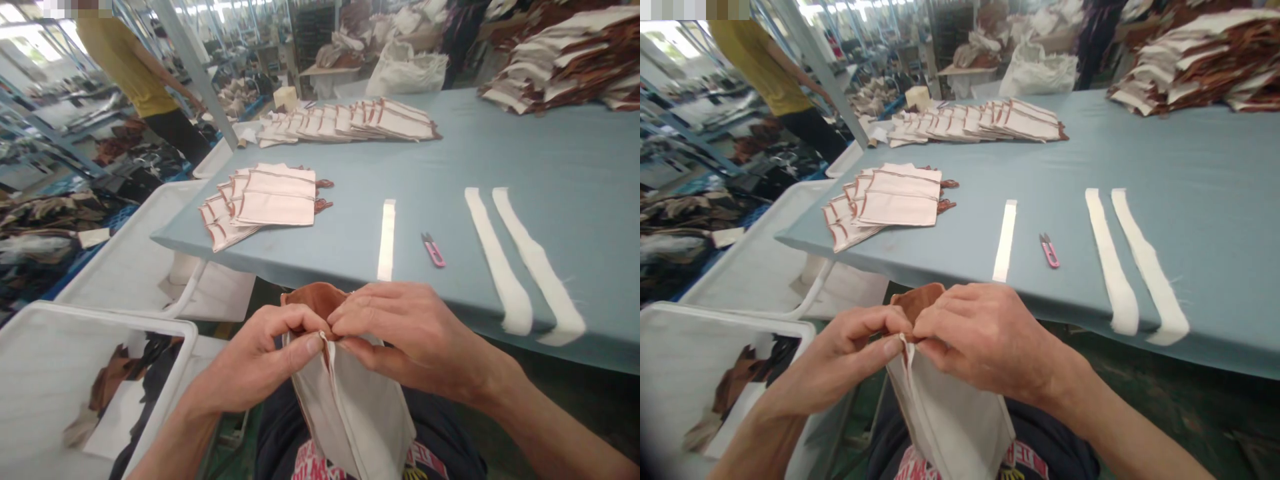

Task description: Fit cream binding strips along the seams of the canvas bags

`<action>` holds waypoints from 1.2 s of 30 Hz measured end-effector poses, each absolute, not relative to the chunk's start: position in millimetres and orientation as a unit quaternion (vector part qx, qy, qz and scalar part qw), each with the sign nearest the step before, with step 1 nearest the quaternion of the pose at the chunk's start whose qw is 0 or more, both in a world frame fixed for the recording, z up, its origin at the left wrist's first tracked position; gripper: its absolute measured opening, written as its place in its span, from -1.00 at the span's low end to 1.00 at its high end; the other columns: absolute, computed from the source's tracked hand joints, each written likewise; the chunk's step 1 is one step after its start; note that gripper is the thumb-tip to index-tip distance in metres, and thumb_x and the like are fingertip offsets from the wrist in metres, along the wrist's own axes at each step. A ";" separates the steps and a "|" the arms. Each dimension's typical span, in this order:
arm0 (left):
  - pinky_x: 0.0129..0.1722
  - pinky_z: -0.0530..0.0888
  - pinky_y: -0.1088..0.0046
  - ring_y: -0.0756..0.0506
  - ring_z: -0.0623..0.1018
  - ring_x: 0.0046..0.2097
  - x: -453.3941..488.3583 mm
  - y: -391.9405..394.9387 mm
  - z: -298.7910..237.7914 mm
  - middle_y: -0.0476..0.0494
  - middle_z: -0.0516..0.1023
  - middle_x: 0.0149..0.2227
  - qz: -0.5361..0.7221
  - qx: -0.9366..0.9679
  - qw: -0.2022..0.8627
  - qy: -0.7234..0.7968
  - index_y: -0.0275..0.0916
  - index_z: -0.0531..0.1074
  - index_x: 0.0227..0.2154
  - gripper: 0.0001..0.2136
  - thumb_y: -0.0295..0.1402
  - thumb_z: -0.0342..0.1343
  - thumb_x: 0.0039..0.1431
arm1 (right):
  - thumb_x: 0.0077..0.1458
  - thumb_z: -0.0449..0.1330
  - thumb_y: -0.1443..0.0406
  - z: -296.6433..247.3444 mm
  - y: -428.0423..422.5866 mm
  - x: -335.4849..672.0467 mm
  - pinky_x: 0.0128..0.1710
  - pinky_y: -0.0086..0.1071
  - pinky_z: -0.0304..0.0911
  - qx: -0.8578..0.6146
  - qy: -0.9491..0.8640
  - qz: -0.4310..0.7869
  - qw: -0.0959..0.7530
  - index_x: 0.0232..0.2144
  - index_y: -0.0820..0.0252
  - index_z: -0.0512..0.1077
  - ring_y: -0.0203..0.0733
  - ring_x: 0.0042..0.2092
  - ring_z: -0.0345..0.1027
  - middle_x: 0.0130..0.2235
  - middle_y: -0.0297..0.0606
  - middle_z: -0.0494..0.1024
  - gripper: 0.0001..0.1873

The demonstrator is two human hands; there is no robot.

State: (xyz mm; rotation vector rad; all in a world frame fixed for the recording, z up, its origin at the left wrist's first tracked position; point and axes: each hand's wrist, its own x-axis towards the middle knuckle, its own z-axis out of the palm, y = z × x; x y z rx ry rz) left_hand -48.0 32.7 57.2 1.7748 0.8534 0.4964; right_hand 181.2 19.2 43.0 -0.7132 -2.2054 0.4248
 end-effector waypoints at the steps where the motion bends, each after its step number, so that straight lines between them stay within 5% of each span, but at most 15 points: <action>1: -0.30 0.35 0.57 0.02 0.45 -0.34 -48.2 32.3 56.6 -0.01 0.52 -0.40 0.207 0.745 0.525 0.354 -0.28 0.52 -0.36 -0.80 -0.36 0.07 0.36 | 0.30 0.16 0.45 44.1 18.2 181.2 -0.14 -0.32 0.49 -0.284 -0.871 0.160 0.368 -0.32 0.21 0.50 -0.18 -0.23 0.61 -0.31 -0.20 0.70 -0.84; 19: -0.36 0.31 0.58 0.05 0.39 -0.38 -52.1 20.7 46.9 0.03 0.47 -0.45 0.249 0.692 0.584 0.344 -0.30 0.51 -0.42 -0.75 -0.30 0.13 0.36 | 0.35 0.04 0.50 70.2 -0.1 170.1 -0.43 -0.29 0.22 -0.275 -0.936 -0.031 0.219 -0.49 0.19 0.40 -0.19 -0.45 0.33 -0.50 -0.30 0.47 -0.64; 26: -0.42 0.27 0.58 0.05 0.33 -0.41 -44.8 17.9 44.0 0.04 0.42 -0.46 0.210 0.678 0.585 0.392 -0.30 0.45 -0.43 -0.73 -0.25 0.10 0.36 | 0.30 0.06 0.51 55.2 3.9 167.8 -0.48 -0.28 0.07 -0.292 -0.918 -0.076 0.257 -0.57 0.17 0.36 -0.22 -0.51 0.22 -0.57 -0.32 0.41 -0.61; 31: -0.48 0.22 0.56 0.04 0.27 -0.45 -33.9 16.5 40.4 0.04 0.35 -0.49 0.208 0.663 0.593 0.406 -0.29 0.40 -0.46 -0.71 -0.20 0.08 0.31 | 0.18 0.09 0.50 37.0 12.7 175.6 -0.48 -0.40 0.09 -0.354 -0.860 0.110 0.351 -0.50 0.23 0.44 -0.33 -0.52 0.23 -0.55 -0.37 0.45 -0.75; 36: -0.50 0.21 0.56 0.05 0.25 -0.49 -28.4 22.9 36.7 0.06 0.31 -0.55 0.212 0.695 0.545 0.418 -0.31 0.42 -0.50 -0.76 -0.28 0.08 0.23 | 0.07 0.09 0.44 32.9 20.0 183.0 -0.57 -0.54 -0.03 -0.397 -0.768 0.386 0.323 -0.50 0.21 0.39 -0.44 -0.58 0.02 -0.60 -0.52 0.28 -0.85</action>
